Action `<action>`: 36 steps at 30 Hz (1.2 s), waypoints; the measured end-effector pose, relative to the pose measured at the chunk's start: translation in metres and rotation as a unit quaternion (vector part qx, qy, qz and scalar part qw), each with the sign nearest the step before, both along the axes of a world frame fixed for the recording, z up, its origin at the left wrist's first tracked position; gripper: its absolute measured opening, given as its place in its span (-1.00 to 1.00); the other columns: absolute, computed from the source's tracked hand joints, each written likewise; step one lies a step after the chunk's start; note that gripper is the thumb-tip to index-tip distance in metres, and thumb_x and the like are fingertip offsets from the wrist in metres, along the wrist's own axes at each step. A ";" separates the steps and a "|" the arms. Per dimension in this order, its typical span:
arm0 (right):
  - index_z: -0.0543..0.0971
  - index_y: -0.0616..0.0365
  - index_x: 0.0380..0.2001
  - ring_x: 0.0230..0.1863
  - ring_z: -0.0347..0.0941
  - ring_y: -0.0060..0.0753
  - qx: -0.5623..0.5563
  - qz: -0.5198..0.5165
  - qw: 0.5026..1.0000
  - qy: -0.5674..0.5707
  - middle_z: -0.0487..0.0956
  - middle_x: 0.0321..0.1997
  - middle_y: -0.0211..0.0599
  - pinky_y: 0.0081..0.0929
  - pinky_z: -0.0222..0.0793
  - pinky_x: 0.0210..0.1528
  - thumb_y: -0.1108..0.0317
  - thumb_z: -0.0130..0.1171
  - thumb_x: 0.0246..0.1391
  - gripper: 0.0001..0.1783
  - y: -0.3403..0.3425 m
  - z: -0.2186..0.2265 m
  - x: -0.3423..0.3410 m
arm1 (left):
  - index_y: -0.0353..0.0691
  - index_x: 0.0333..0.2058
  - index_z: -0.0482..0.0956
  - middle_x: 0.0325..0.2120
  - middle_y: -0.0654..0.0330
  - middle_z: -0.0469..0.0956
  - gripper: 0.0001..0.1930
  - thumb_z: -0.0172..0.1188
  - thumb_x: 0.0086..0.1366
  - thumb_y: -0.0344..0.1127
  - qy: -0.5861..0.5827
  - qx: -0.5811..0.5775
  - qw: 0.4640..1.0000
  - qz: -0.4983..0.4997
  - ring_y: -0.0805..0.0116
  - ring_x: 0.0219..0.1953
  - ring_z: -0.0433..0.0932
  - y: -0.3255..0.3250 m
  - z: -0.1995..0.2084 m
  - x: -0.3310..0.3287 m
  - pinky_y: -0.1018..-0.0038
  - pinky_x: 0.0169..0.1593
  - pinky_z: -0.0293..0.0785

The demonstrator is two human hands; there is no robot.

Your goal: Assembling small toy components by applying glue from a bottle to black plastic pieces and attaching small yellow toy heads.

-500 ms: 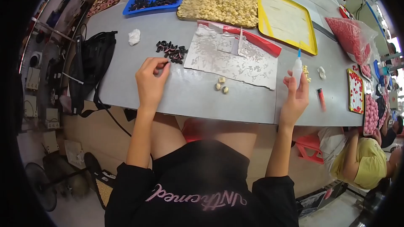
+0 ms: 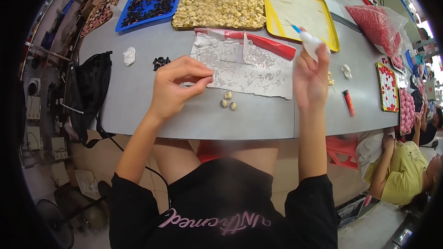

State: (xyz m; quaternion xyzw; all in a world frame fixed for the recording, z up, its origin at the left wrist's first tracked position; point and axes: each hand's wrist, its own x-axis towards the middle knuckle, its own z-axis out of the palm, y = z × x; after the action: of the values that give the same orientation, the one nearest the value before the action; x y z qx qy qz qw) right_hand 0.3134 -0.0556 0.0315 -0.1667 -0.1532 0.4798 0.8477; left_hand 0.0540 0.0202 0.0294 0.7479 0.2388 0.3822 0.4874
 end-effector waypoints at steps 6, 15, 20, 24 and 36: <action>0.37 0.28 -0.07 -0.68 0.03 -0.81 0.027 0.163 0.986 0.008 0.47 -0.27 -0.29 -0.81 0.08 -0.62 0.28 0.11 0.14 -0.63 0.041 0.016 -0.006 | -0.28 -0.25 0.64 -0.26 0.09 0.59 -0.77 0.22 0.07 -0.60 -0.034 -0.062 0.996 -0.045 0.47 -0.24 0.53 0.021 -0.008 0.040 0.62 -0.21 0.49; 0.34 0.31 -0.07 -0.65 0.06 -0.82 -0.104 0.075 0.992 -0.002 0.39 -0.42 -0.41 -0.83 0.08 -0.60 0.13 -0.04 0.23 -0.58 0.045 -0.002 -0.016 | -0.30 -0.19 0.59 -0.30 0.16 0.56 -0.67 0.26 0.00 -0.62 -0.070 -0.102 0.991 -0.057 0.40 -0.24 0.53 0.022 -0.023 0.040 0.56 -0.14 0.47; 0.35 0.21 -0.21 -0.64 0.11 -0.72 -0.133 0.062 0.978 -0.144 0.53 -0.18 -0.11 -0.75 0.06 -0.56 0.00 -0.13 0.25 -0.58 0.039 -0.002 -0.037 | -0.18 -0.16 0.57 -0.43 0.23 0.58 -0.55 0.39 -0.12 -0.52 0.008 0.092 0.994 0.066 0.43 -0.26 0.51 0.023 -0.027 0.039 0.52 -0.17 0.41; 0.36 0.20 -0.23 -0.68 0.19 -0.68 -0.177 0.032 0.955 -0.236 0.56 -0.24 -0.08 -0.72 0.09 -0.60 -0.04 -0.13 0.23 -0.54 0.038 -0.003 -0.044 | -0.29 -0.12 0.45 -0.30 0.19 0.48 -0.46 0.41 -0.16 -0.57 -0.039 0.108 0.988 0.104 0.44 -0.26 0.52 0.020 -0.033 0.039 0.51 -0.10 0.34; 0.38 0.22 -0.30 -0.64 0.29 -0.68 -0.187 0.033 0.923 -0.336 0.57 -0.24 -0.08 -0.74 0.20 -0.59 -0.06 -0.14 0.23 -0.52 0.037 -0.006 -0.054 | -0.21 -0.29 0.50 -0.44 0.29 0.57 -0.56 0.46 -0.22 -0.48 -0.093 0.116 0.976 0.156 0.46 -0.27 0.47 0.016 -0.033 0.041 0.56 -0.20 0.37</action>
State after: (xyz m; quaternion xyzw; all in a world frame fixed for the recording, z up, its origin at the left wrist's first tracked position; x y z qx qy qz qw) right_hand 0.2597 -0.0184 0.0250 -0.4682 -0.3419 0.4429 0.6839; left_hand 0.0946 0.0367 -0.0034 0.7139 0.2600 0.5468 0.3519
